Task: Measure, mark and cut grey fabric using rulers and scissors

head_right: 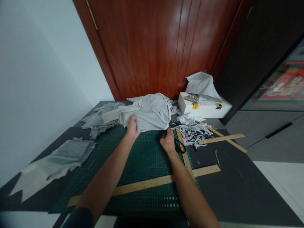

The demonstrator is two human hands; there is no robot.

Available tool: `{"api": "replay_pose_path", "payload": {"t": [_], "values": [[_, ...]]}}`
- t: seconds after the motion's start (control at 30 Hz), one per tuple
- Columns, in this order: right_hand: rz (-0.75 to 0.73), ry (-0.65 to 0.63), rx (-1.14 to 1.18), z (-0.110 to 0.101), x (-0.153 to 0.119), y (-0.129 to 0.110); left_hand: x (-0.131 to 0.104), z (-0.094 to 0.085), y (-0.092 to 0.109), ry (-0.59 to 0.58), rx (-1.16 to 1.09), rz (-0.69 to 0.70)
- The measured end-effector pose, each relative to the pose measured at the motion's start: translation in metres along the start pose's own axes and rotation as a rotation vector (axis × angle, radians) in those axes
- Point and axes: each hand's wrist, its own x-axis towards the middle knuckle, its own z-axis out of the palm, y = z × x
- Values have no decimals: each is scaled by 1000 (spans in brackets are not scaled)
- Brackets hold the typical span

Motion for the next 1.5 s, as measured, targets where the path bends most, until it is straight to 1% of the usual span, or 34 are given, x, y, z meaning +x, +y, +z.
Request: {"api": "replay_pose_path", "payload": {"t": [0.1, 0.2, 0.27, 0.3, 0.37, 0.4, 0.43, 0.5, 0.53, 0.6, 0.67, 0.73, 0.83, 0.93, 0.97, 1.03, 1.1, 1.17, 1.23, 1.3, 1.37, 1.4, 1.43, 1.5], "values": [[40, -55, 99, -8, 0, -12, -11, -26, 18, -7, 33, -63], [124, -187, 221, -12, -3, -28, -23, -57, 28, -38, 195, -94], [224, -275, 323, -13, -7, -39, -29, -77, 31, -64, 351, -115], [298, -308, 389, -14, -9, -44, -32, -86, 32, -71, 412, -125], [453, -394, 537, -15, -16, -53, -37, -101, 32, -75, 497, -147], [504, -453, 597, -17, -20, -56, -39, -107, 32, -76, 529, -155], [527, -512, 634, -18, -24, -59, -42, -112, 31, -81, 569, -163], [492, -607, 639, -21, -32, -60, -46, -120, 30, -106, 653, -174], [461, -625, 619, -23, -35, -59, -47, -124, 30, -123, 692, -179], [419, -596, 561, -25, -38, -55, -49, -130, 32, -156, 750, -189], [400, -516, 499, -26, -37, -50, -49, -136, 37, -183, 816, -203], [380, -401, 462, -25, -33, -44, -47, -141, 44, -228, 928, -220], [332, -239, 484, -22, -28, -37, -44, -145, 53, -328, 1051, -217], [337, -146, 493, -16, -28, -32, -45, -144, 55, -393, 1025, -136], [356, -123, 491, -14, -29, -30, -45, -143, 55, -389, 1021, -77], [404, -85, 512, -11, -29, -26, -48, -139, 55, -361, 1044, 86], [453, -77, 566, -10, -29, -23, -51, -134, 57, -367, 1079, 236], [490, -110, 641, -12, -28, -23, -56, -129, 58, -454, 1103, 288], [507, -171, 738, -15, -27, -27, -63, -124, 56, -563, 1115, 265], [517, -247, 843, -19, -29, -35, -71, -118, 49, -673, 1134, 255], [523, -331, 917, -21, -32, -45, -80, -112, 37, -783, 1149, 285], [520, -372, 938, -21, -34, -49, -84, -108, 30, -818, 1149, 300], [511, -408, 949, -21, -36, -54, -88, -106, 24, -830, 1145, 309], [468, -462, 944, -22, -39, -60, -93, -101, 13, -804, 1129, 307]]}}
